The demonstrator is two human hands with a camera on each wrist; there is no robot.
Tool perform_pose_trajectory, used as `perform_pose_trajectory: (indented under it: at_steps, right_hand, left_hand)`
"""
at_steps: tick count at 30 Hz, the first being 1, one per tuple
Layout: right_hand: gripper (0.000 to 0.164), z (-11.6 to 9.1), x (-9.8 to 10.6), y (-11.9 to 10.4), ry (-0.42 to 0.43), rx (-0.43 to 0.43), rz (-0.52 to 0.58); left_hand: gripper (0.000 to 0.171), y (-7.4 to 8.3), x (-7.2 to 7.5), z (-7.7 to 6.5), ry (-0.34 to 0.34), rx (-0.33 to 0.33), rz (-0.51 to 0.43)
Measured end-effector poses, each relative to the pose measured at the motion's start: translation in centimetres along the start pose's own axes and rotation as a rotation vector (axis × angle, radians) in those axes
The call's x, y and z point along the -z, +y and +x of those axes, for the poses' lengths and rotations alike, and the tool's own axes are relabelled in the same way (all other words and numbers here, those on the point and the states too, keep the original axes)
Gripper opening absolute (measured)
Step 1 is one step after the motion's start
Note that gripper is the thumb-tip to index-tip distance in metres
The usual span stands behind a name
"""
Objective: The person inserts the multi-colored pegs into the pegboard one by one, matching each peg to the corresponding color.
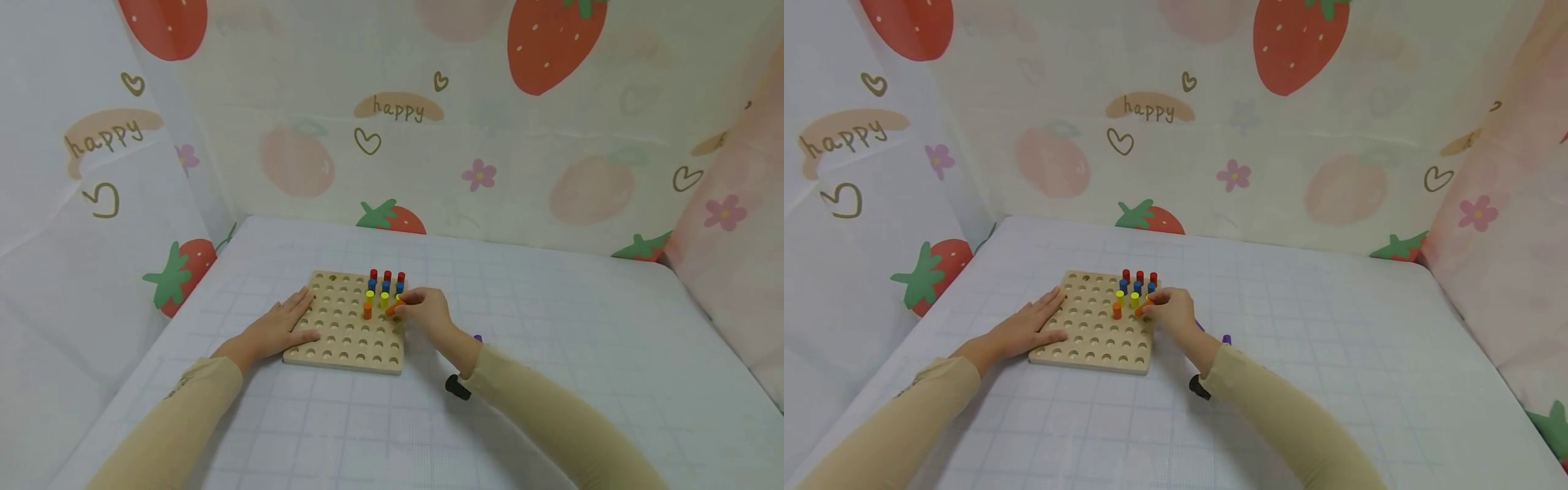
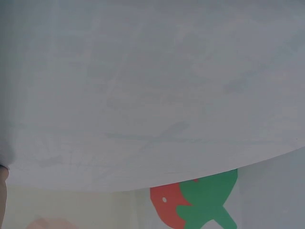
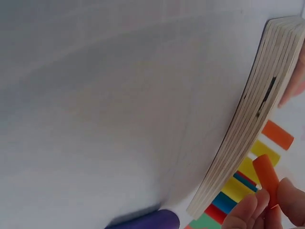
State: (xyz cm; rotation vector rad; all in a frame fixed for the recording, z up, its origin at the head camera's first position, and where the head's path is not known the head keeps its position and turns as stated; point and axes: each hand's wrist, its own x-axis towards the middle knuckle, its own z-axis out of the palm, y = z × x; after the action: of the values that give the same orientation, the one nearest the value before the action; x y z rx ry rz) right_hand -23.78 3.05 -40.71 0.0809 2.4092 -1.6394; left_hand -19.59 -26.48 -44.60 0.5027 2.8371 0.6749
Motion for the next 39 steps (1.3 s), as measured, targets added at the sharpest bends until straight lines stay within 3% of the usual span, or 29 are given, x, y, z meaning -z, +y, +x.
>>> perform_pose_trajectory:
  at_steps: [12, 39]
  right_hand:
    - [0.020, -0.2, -1.4, 0.0, 0.030, 0.115, -0.072]
    - [0.016, -0.4, -2.5, -0.2, 0.064, 0.111, -0.121]
  left_hand:
    - [0.092, -0.1, -0.1, 0.2, 0.002, -0.005, -0.004]
    - [0.091, 0.2, 0.0, 0.0, 0.000, 0.005, -0.007]
